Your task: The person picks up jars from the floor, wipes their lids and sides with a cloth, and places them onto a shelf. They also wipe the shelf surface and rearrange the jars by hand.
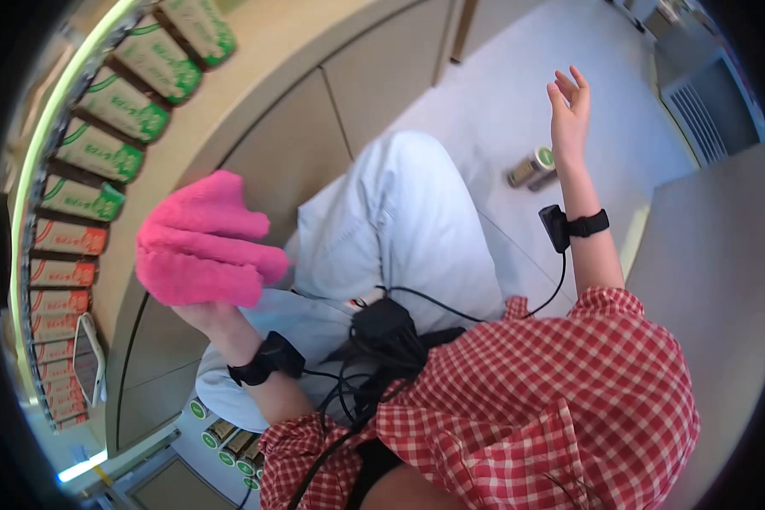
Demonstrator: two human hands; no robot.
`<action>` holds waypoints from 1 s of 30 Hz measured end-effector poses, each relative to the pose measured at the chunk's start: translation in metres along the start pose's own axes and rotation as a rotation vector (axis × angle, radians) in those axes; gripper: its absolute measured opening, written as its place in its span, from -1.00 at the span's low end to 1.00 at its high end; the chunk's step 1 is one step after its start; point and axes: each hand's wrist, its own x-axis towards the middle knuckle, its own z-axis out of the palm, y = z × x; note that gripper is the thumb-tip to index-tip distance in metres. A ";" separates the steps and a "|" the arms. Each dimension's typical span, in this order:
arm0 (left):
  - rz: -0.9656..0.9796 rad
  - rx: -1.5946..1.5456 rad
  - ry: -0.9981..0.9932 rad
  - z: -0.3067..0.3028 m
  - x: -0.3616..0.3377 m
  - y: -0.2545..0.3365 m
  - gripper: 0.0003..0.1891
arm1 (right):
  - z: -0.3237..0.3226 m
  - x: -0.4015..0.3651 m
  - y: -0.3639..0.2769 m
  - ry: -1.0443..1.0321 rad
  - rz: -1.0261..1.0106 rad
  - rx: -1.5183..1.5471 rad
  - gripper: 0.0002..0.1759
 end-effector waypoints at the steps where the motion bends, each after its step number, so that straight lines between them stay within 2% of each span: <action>1: -0.020 -0.042 -0.008 -0.005 0.006 -0.001 -0.53 | -0.024 -0.010 0.018 -0.029 0.054 -0.174 -0.41; 3: -0.067 -0.092 -0.031 -0.003 0.008 -0.004 -0.53 | -0.058 -0.025 0.052 -0.090 0.147 -0.481 -0.41; 5: -0.098 -0.112 -0.059 0.003 0.011 -0.009 -0.53 | -0.068 -0.042 0.088 -0.282 0.053 -0.840 -0.36; 8: -0.123 -0.136 -0.106 0.012 0.013 -0.009 -0.53 | -0.052 -0.056 0.082 -0.408 0.199 -1.100 -0.29; 11: -0.136 -0.144 -0.132 0.020 0.010 -0.006 -0.53 | -0.037 -0.054 0.098 -0.608 0.073 -1.336 -0.27; 14: -0.136 -0.171 -0.149 0.030 0.006 -0.001 -0.52 | -0.024 -0.053 0.083 -0.602 -0.026 -1.239 -0.28; 17: -0.178 -0.270 -0.148 0.033 0.003 0.002 -0.52 | -0.007 -0.052 0.027 -0.395 -0.055 -0.598 -0.29; 19: -0.235 -0.342 -0.084 0.023 0.000 -0.001 -0.53 | 0.006 -0.050 -0.035 -0.344 -0.241 -0.326 -0.31; 20: -0.271 -0.386 -0.029 0.015 -0.001 -0.005 -0.54 | 0.010 -0.052 -0.067 -0.379 -0.282 -0.172 -0.29; 22: -0.195 -0.102 0.046 0.028 -0.003 -0.014 -0.58 | 0.024 -0.065 -0.122 -0.451 -0.392 0.113 -0.28; 23: -0.083 0.232 0.091 0.047 -0.008 -0.022 -0.60 | 0.036 -0.076 -0.142 -0.491 -0.458 0.248 -0.29; 25: -0.212 0.127 0.039 0.055 -0.011 -0.029 -0.62 | 0.067 -0.093 -0.164 -0.659 -0.675 0.432 -0.28; 27: -0.157 0.186 -0.023 0.088 -0.013 -0.030 -0.62 | 0.101 -0.110 -0.173 -0.788 -0.825 0.429 -0.31; 29: -0.080 0.096 0.063 0.096 -0.016 -0.029 -0.64 | 0.138 -0.134 -0.197 -0.835 -0.940 0.559 -0.33; 30: -0.128 0.000 0.145 0.096 -0.013 -0.022 -0.65 | 0.151 -0.140 -0.211 -0.852 -0.970 0.614 -0.34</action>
